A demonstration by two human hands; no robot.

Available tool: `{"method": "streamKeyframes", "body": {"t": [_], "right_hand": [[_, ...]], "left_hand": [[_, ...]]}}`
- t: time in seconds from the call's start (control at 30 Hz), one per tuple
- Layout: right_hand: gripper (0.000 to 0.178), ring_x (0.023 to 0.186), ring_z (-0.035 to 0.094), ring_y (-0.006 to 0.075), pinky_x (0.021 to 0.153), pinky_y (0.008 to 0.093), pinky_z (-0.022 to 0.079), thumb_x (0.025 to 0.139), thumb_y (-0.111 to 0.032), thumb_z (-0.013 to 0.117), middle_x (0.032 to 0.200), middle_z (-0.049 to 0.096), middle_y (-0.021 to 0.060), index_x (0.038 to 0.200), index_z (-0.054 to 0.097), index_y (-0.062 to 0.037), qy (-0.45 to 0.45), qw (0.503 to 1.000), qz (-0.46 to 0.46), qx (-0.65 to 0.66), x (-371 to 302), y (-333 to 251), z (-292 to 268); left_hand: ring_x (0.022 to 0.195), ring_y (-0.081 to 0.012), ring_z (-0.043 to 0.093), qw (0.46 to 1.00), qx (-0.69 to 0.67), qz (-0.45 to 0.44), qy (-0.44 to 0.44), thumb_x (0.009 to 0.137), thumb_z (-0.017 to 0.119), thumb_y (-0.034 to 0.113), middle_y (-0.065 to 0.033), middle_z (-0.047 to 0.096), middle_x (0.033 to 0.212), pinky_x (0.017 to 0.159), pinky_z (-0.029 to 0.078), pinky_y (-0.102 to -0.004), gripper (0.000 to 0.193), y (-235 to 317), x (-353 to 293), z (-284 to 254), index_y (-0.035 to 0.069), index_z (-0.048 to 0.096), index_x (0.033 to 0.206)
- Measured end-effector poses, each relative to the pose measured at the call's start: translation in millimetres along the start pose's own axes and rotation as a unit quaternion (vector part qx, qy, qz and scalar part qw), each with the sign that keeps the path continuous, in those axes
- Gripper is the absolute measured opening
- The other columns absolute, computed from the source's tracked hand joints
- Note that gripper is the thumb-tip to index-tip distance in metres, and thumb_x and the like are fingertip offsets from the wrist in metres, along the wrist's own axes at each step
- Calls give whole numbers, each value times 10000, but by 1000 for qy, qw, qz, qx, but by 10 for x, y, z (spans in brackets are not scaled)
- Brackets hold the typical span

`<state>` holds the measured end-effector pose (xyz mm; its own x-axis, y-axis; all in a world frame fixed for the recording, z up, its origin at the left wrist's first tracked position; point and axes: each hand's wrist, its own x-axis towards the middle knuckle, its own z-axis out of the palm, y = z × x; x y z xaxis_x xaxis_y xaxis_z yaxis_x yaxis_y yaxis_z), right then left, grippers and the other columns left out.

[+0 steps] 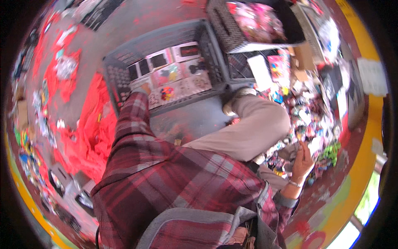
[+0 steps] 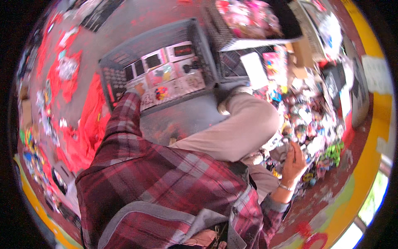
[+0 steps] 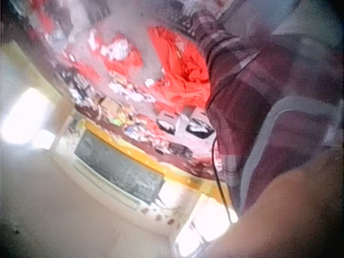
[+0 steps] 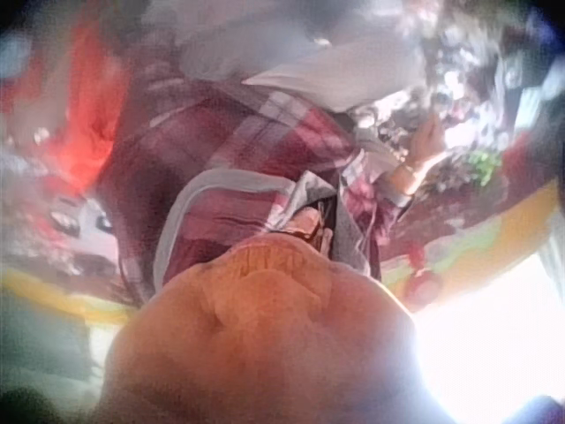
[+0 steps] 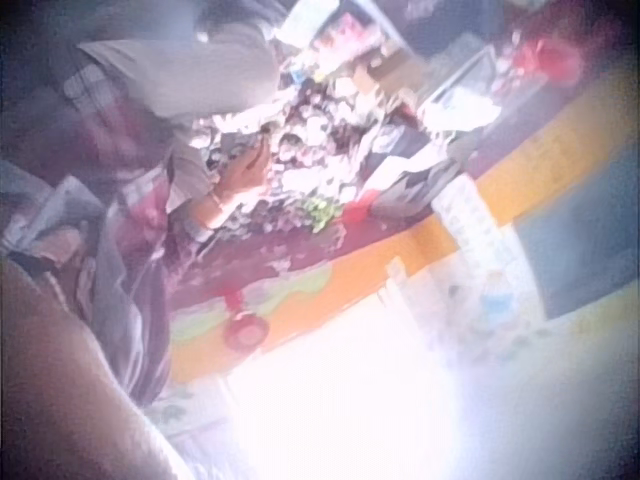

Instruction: The person sits on the floor and wipes various small items, including packaged goods and a hair clip, with a cloth. They handle each item individually, cleaning it before placing it into a nearby crate.

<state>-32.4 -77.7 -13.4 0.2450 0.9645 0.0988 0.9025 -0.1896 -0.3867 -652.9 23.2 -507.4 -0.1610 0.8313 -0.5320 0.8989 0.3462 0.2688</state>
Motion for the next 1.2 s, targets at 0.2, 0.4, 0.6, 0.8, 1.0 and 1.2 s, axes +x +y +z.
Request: {"method": "streamKeyframes", "body": {"t": [0.2,0.4,0.6,0.8,1.0,1.2], "right_hand": [[237,801,550,98,721,241,431,872,-181,508,871,630,41,966,625,2,83,955,167,229,-66,481,-357],[266,862,557,104,767,232,431,860,-186,540,951,613,39,1041,599,-1,167,846,237,447,-384,1324,-440],[193,885,552,109,793,245,424,823,-141,581,972,608,34,978,634,-40,220,794,278,493,-775,1938,-642],[153,767,589,132,699,266,470,817,-165,590,869,624,30,914,625,-52,286,733,287,546,-972,2465,-617],[196,777,605,180,724,312,484,836,-218,553,884,629,47,952,599,-67,367,507,360,692,-1030,2441,-635],[167,741,601,183,703,322,489,831,-218,561,807,632,44,858,618,-63,457,416,349,704,-1077,2352,-793]], "left_hand": [[895,-309,591,990,135,-10,-25,739,508,189,-177,604,991,822,455,-376,319,497,-14,-503,41,593,1008],[858,-259,604,990,37,130,45,788,504,183,-152,627,932,767,469,-349,246,1213,-73,-939,28,621,940],[868,-204,599,919,-87,352,155,841,520,175,-117,633,930,790,449,-303,242,3391,-749,-1945,23,585,1018],[860,-179,599,759,-142,624,121,868,492,149,-122,628,937,763,442,-279,230,5797,-2086,-2298,-1,583,1016],[808,-143,561,699,-39,681,-215,847,519,163,-75,605,848,744,449,-276,233,7381,-2939,-720,4,574,1007],[713,-307,610,788,99,554,-249,683,599,358,-171,624,756,639,481,-381,319,7337,-2108,1524,56,649,773]]}}
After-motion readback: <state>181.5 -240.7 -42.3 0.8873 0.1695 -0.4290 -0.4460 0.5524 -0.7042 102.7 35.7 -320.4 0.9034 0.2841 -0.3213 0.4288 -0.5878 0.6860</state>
